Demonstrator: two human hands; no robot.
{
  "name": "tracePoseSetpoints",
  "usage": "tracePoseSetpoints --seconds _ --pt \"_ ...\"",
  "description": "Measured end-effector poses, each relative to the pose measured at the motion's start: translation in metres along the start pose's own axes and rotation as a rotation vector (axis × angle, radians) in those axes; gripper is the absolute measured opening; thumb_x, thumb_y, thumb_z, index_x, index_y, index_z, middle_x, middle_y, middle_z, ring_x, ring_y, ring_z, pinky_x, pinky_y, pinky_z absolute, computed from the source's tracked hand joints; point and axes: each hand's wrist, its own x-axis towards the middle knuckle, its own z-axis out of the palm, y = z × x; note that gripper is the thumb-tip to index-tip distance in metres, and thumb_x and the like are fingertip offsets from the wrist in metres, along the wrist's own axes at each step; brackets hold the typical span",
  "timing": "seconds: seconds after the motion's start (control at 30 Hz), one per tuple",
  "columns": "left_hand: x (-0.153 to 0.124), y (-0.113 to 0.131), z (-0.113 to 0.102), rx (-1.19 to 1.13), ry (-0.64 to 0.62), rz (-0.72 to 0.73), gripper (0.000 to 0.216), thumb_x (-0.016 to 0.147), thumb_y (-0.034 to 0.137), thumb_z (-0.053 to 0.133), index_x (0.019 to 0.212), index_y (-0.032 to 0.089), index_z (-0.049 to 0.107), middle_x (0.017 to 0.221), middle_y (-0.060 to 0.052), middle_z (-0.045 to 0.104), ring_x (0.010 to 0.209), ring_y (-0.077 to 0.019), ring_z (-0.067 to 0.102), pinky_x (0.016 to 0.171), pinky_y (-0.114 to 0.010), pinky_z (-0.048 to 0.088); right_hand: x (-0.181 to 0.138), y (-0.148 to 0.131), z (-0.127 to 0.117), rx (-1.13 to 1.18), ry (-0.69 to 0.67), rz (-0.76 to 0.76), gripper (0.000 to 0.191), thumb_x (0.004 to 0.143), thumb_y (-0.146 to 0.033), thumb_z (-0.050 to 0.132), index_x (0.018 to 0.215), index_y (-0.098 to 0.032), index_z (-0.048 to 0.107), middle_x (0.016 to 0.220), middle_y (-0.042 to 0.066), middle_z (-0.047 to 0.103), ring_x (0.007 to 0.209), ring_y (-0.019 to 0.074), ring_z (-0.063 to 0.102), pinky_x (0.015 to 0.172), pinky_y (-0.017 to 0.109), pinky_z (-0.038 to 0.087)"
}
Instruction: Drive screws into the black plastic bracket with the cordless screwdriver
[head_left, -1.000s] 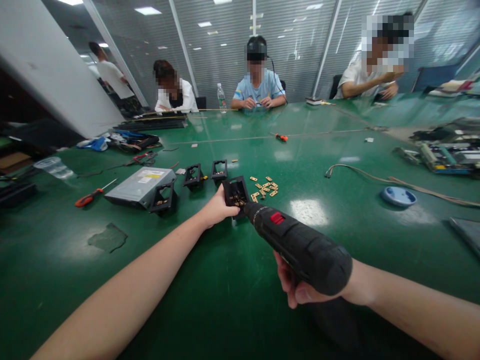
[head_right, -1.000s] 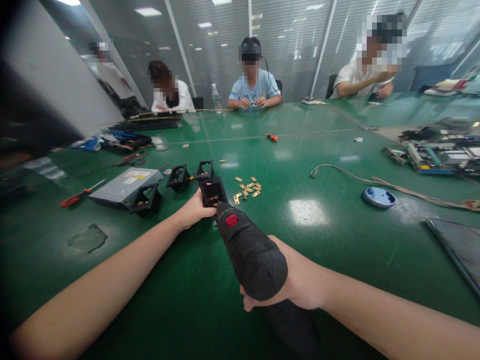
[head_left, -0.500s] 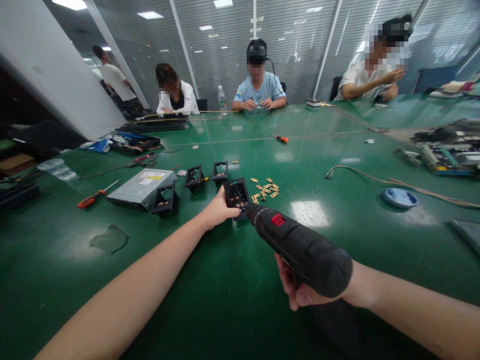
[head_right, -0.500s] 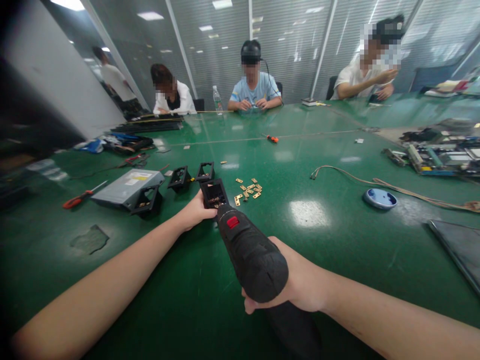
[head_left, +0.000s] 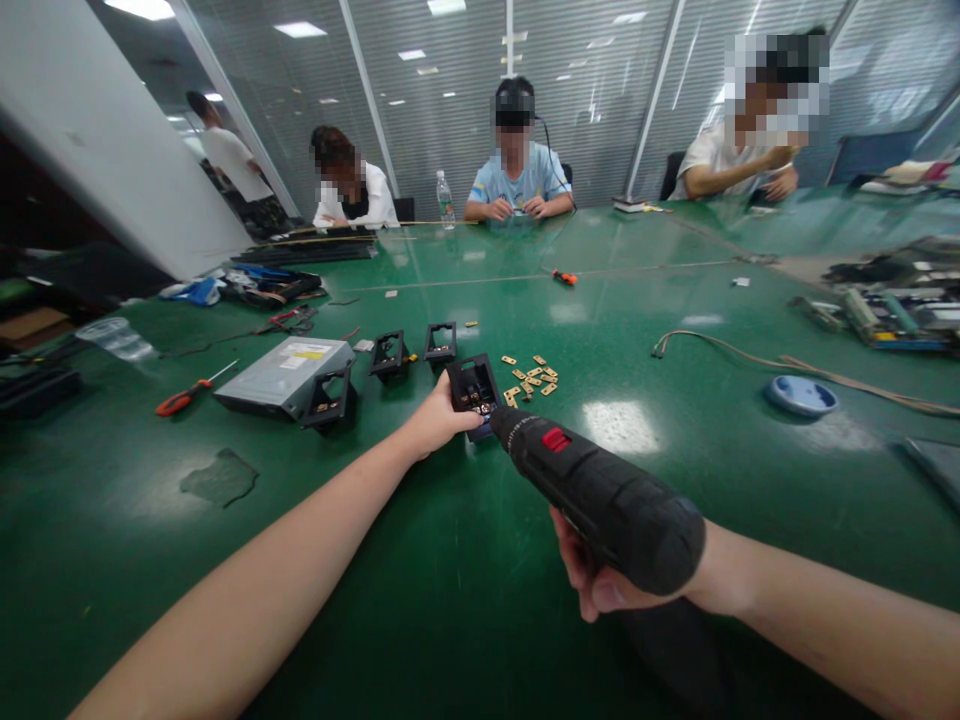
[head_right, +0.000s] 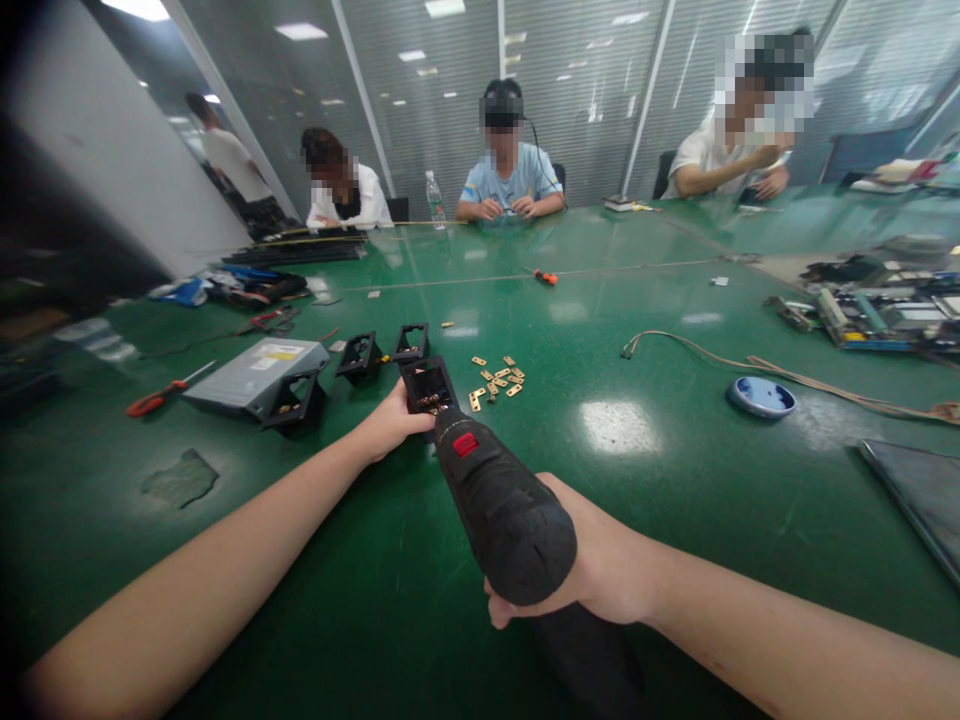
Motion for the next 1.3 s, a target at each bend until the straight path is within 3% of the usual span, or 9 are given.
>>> tracePoseSetpoints --seconds 0.63,1.0,1.3 --pt "0.002 0.0 -0.002 -0.009 0.022 -0.012 0.077 0.062 0.024 0.08 0.13 0.021 0.045 0.125 -0.007 0.064 0.116 -0.0273 0.063 0.107 -0.048 0.047 0.002 -0.011 0.002 -0.061 -0.001 -0.013 0.041 0.066 -0.026 0.092 0.097 -0.012 0.069 0.08 0.005 0.074 0.07 0.0168 0.07 0.068 0.029 0.057" --pt "0.005 -0.01 -0.01 -0.004 -0.002 0.013 0.08 0.063 0.029 0.084 0.132 0.021 0.045 0.131 -0.01 0.061 0.12 -0.0287 0.061 0.109 -0.049 0.045 0.005 -0.011 0.0 -0.102 -0.013 -0.077 0.037 0.065 -0.012 0.09 0.096 -0.013 0.071 0.082 0.004 0.077 0.074 0.0174 0.072 0.072 0.029 0.057" --pt "0.007 -0.017 -0.012 -0.05 -0.014 0.038 0.082 0.06 0.025 0.087 0.132 0.021 0.047 0.127 -0.009 0.063 0.119 -0.0303 0.062 0.11 -0.054 0.043 0.006 -0.023 0.005 -0.099 -0.019 -0.041 0.03 0.066 -0.018 0.091 0.087 -0.012 0.07 0.077 0.004 0.075 0.072 0.0161 0.07 0.072 0.028 0.056"
